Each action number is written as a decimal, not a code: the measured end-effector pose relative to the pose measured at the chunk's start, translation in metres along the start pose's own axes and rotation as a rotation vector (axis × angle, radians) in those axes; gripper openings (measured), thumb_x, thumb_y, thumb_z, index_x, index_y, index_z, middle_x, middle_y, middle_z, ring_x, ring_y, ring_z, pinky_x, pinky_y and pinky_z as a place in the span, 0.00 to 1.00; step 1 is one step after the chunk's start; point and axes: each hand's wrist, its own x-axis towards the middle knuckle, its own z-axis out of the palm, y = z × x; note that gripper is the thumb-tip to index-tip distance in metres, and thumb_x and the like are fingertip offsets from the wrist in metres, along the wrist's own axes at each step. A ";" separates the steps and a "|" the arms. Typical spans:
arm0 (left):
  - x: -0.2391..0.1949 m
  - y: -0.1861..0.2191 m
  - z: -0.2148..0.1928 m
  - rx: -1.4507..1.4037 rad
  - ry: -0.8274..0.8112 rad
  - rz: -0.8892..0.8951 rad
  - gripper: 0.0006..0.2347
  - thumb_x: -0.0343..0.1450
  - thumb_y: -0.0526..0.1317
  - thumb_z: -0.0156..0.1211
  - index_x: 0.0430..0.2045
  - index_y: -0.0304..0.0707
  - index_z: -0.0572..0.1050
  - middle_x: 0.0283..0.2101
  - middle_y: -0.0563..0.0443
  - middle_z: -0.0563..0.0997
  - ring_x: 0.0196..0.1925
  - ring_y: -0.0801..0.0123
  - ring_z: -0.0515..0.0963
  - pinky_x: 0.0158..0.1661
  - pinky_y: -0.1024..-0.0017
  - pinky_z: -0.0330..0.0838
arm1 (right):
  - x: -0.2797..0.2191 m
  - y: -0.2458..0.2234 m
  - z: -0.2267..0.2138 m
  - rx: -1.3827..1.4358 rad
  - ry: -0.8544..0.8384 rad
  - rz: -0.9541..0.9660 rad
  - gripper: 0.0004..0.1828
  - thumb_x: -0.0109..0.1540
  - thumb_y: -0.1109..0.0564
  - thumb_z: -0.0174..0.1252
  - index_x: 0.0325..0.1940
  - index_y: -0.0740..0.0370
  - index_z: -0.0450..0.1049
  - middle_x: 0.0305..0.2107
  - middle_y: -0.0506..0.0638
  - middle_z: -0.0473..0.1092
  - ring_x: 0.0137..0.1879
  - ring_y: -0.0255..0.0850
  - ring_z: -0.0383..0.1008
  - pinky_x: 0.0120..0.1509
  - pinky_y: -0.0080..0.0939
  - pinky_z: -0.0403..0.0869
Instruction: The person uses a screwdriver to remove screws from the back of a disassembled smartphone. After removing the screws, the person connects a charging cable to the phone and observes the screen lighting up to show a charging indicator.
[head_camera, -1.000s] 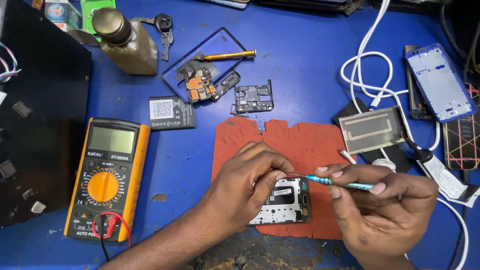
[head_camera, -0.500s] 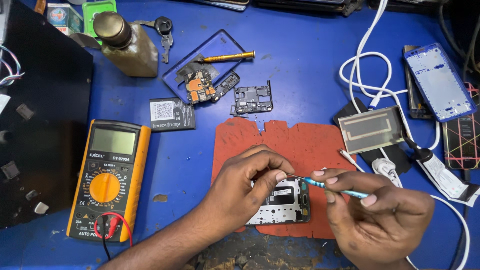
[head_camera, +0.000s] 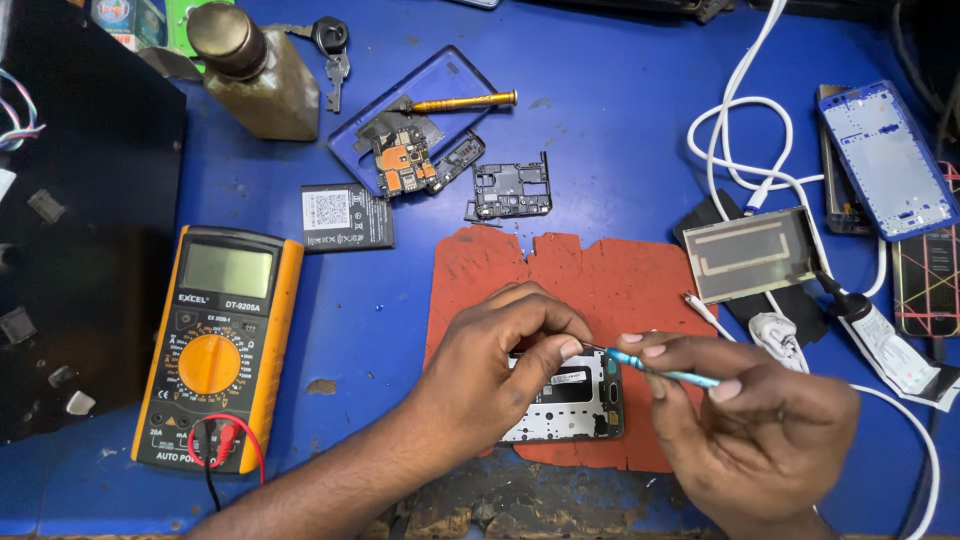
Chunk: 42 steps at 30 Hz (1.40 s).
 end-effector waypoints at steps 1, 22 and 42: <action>0.000 0.002 -0.001 0.025 -0.029 0.021 0.05 0.73 0.36 0.60 0.37 0.33 0.79 0.37 0.50 0.80 0.39 0.69 0.81 0.39 0.71 0.77 | 0.002 0.000 -0.001 0.016 -0.010 0.010 0.23 0.65 0.72 0.56 0.55 0.60 0.52 0.47 0.69 0.74 0.56 0.54 0.81 0.59 0.49 0.82; -0.006 0.010 -0.017 0.721 -0.109 0.208 0.03 0.68 0.34 0.60 0.27 0.34 0.79 0.36 0.48 0.75 0.45 0.59 0.71 0.50 0.57 0.60 | 0.020 0.000 -0.001 -0.481 -0.291 -0.032 0.18 0.60 0.66 0.64 0.46 0.64 0.62 0.39 0.56 0.77 0.45 0.40 0.83 0.45 0.35 0.81; -0.007 0.008 -0.018 0.699 -0.071 0.244 0.02 0.67 0.33 0.60 0.26 0.33 0.78 0.34 0.46 0.77 0.45 0.56 0.73 0.49 0.56 0.61 | 0.046 -0.015 0.005 -0.549 -0.422 -0.003 0.20 0.58 0.58 0.65 0.44 0.67 0.62 0.43 0.50 0.79 0.41 0.43 0.82 0.38 0.38 0.79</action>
